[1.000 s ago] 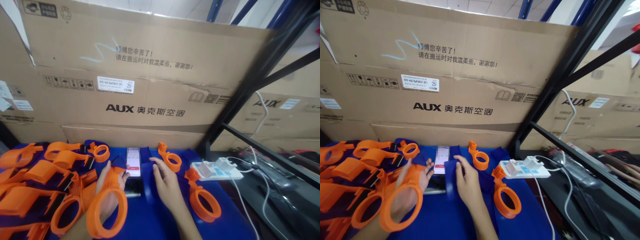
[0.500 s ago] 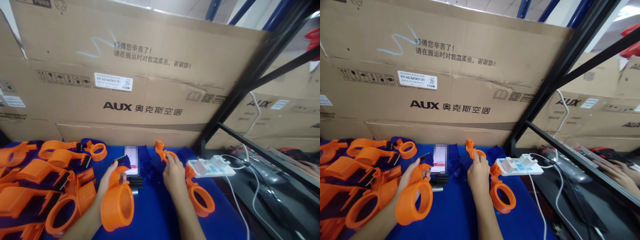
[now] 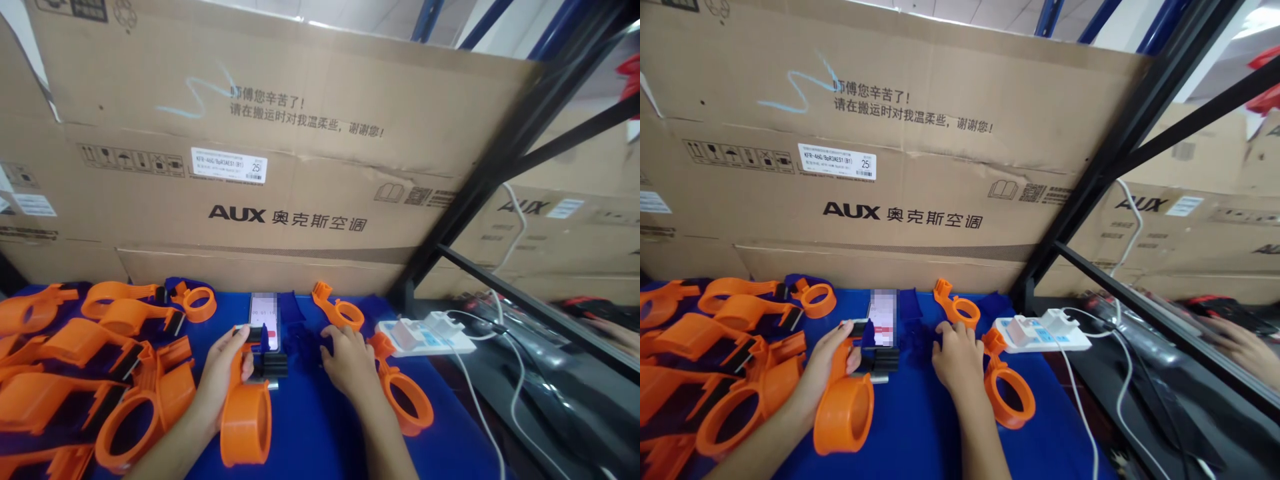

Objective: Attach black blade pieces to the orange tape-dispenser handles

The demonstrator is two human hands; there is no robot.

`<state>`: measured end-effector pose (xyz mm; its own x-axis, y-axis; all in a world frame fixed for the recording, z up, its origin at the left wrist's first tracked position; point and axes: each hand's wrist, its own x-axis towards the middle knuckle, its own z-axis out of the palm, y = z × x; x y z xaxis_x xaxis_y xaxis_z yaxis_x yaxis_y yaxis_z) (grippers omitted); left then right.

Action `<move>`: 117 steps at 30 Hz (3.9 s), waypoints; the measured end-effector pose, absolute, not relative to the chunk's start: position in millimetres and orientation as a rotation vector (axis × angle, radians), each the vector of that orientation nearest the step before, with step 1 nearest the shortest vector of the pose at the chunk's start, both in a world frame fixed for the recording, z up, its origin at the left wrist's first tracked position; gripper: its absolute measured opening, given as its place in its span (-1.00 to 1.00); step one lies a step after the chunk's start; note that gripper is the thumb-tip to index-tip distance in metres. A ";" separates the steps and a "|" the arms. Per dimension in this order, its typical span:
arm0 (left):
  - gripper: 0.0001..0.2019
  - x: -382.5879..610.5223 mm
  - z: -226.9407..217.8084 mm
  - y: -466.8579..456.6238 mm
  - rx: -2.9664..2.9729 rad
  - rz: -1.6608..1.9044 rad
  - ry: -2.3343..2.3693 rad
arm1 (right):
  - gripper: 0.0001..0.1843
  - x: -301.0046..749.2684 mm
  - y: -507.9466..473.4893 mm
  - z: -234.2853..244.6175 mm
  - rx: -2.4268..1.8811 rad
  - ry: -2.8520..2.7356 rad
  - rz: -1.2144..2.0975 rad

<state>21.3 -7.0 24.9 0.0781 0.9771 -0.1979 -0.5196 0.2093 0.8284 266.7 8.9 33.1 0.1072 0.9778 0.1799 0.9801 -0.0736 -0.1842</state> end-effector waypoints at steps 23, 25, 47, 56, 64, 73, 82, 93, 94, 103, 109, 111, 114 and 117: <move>-0.65 35.0 30.0 -15.5 0.847 1.193 0.862 | -0.64 202.8 -9.7 29.6 -1.065 -1.959 0.345; -0.64 34.8 30.4 -15.0 0.854 1.199 0.869 | -0.63 202.3 -10.0 24.0 -1.039 -1.972 0.311; -0.68 30.2 29.8 -11.4 0.495 1.166 0.797 | -0.56 202.8 -11.7 26.5 -1.007 -2.076 0.306; -0.78 29.9 25.1 -10.3 0.323 1.110 0.758 | -0.53 197.3 -12.0 18.3 -1.045 -2.128 0.133; -0.79 31.8 28.2 -11.9 0.342 1.085 0.743 | -0.45 194.5 -16.3 9.6 -1.069 -2.141 0.032; -0.80 30.8 31.6 -12.8 0.345 1.012 0.675 | -0.45 197.9 -17.2 7.6 -1.019 -2.166 0.003; -0.79 28.2 30.3 -12.0 0.393 0.985 0.686 | -0.42 198.8 -15.2 9.6 -0.958 -2.147 0.056; -0.69 22.4 33.9 -14.2 0.818 1.032 0.785 | -0.55 201.0 -18.3 25.5 -0.931 -1.987 0.193; -0.69 22.3 35.0 -14.5 0.846 1.037 0.793 | -0.55 200.9 -18.6 24.4 -0.921 -1.992 0.175; -0.74 21.0 35.0 -14.2 0.923 0.992 0.800 | -0.62 203.2 -16.1 23.8 -0.898 -2.107 0.047; -0.75 19.3 32.0 -11.9 0.865 0.959 0.789 | -0.67 204.9 -17.4 26.7 -0.912 -2.108 0.058; -0.73 20.3 29.5 -11.3 0.856 0.944 0.787 | -0.68 205.0 -17.1 26.9 -0.911 -2.122 0.038; -0.69 21.3 24.2 -9.9 0.845 0.934 0.794 | -0.68 203.6 -16.6 28.1 -0.916 -2.155 -0.004; -0.68 18.1 21.5 -7.8 0.835 0.930 0.801 | -0.73 203.9 -18.5 33.7 -0.930 -2.143 0.014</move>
